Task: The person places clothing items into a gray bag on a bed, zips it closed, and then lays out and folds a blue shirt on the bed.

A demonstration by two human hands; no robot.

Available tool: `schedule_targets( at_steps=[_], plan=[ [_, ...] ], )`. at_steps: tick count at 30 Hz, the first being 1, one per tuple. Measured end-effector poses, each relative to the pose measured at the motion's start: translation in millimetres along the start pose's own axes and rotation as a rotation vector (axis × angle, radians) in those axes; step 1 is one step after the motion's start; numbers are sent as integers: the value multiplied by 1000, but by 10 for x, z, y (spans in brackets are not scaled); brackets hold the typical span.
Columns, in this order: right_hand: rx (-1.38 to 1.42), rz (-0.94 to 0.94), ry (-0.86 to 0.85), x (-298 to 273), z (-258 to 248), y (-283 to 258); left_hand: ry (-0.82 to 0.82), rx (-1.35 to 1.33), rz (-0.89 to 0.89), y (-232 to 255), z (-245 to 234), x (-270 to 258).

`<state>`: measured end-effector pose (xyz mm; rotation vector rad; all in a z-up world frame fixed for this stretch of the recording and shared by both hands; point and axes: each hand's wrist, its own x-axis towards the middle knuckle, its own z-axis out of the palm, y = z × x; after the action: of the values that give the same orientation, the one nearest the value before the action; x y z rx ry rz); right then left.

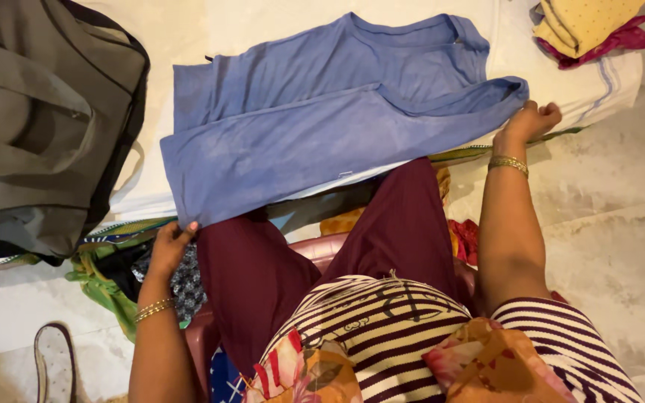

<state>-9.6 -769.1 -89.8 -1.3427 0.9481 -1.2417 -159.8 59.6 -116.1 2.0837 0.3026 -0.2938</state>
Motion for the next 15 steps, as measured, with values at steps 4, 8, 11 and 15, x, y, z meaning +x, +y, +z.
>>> schedule_targets(
  at_steps=[4, 8, 11, 15],
  plan=[
    [-318, -430, -260, -22, 4, -26, 106, -186, -25, 35, 87, 46],
    [-439, -915, -1071, -360, 102, -250, 111, -352, -124, 173, 165, 133],
    [-510, -1121, -1156, -725, 200, -322, 48, -277, -129, 254, 245, 94],
    [-656, -1062, -1196, -1106, 167, -250, 24, -269, -118, 287, 225, 59]
  ],
)
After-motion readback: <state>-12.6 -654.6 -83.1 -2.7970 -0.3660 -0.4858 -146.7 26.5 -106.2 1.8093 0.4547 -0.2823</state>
